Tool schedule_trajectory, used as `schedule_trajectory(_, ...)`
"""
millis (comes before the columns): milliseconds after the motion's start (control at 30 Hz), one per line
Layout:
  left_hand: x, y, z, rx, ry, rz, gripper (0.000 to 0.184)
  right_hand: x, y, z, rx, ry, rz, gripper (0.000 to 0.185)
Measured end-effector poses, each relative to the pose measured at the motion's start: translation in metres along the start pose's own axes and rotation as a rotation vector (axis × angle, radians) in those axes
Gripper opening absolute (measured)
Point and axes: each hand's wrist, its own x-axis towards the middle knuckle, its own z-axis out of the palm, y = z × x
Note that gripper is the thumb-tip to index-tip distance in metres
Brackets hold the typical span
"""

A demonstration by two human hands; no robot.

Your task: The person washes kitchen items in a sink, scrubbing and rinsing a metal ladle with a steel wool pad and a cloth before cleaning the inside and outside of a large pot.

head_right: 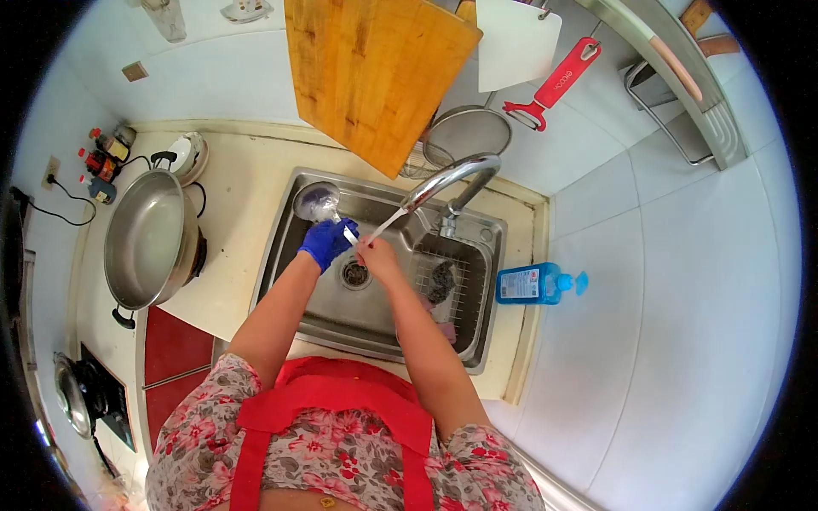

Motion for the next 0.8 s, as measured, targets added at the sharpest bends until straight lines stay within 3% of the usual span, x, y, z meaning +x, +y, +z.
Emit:
schedule_trajectory(33,0.005,0.010,-0.007,0.707,0.064,0.169,0.017,0.006,-0.001,0.007,0.096,-0.003,-0.007,0.017)
schedule_trajectory(67,0.007,0.018,-0.007,0.713,0.065,0.169,0.017,0.011,-0.002,0.012,0.101,-0.006,-0.010,0.017)
schedule_trajectory(133,0.008,0.039,-0.006,-0.405,0.273,-0.221,0.018,0.017,-0.010,0.020,0.252,-0.023,-0.105,0.009)
schedule_trajectory(167,0.011,0.058,-0.010,0.246,0.259,-0.183,0.021,0.020,-0.011,0.023,0.256,-0.026,-0.106,0.009)
schedule_trajectory(200,0.010,0.054,-0.009,0.250,0.260,-0.183,0.021,0.024,-0.008,0.025,0.195,-0.001,-0.152,0.010)
schedule_trajectory(267,0.004,0.046,-0.003,0.210,0.280,0.072,0.016,0.030,-0.002,0.023,0.136,0.024,-0.198,0.013)
schedule_trajectory(300,0.001,0.041,0.002,0.290,0.341,0.181,0.021,0.026,-0.006,0.015,-0.006,-0.021,-0.217,0.017)
schedule_trajectory(333,-0.002,0.035,0.006,0.315,0.302,0.151,0.024,0.017,-0.019,0.011,-0.150,-0.065,-0.236,0.021)
schedule_trajectory(367,-0.004,0.030,0.010,0.349,0.256,0.112,0.025,0.000,-0.028,0.011,-0.018,0.112,-0.289,0.027)
schedule_trajectory(400,-0.006,0.025,0.015,0.382,0.211,0.073,0.026,0.000,-0.021,0.007,-0.020,0.113,-0.288,0.027)
schedule_trajectory(467,-0.011,0.049,0.027,0.336,0.219,0.007,0.026,0.006,0.002,-0.010,-0.581,0.336,-0.813,0.032)
schedule_trajectory(500,-0.012,0.057,0.032,0.362,0.200,-0.031,0.026,-0.008,-0.001,-0.014,-0.355,0.268,-0.493,0.033)
schedule_trajectory(633,-0.005,0.054,0.044,0.454,0.110,-0.147,0.026,-0.034,-0.019,-0.036,-0.173,0.358,-0.429,0.035)
schedule_trajectory(700,0.000,0.051,0.046,0.491,0.070,-0.207,0.026,-0.038,-0.029,-0.041,0.113,0.347,-0.579,0.033)
schedule_trajectory(733,0.002,0.049,0.046,0.477,0.032,-0.130,0.026,-0.041,-0.033,-0.044,0.111,0.349,-0.579,0.033)
schedule_trajectory(800,0.008,0.035,0.046,0.462,-0.006,-0.051,0.027,-0.045,-0.045,-0.052,-0.299,0.398,-0.512,0.032)
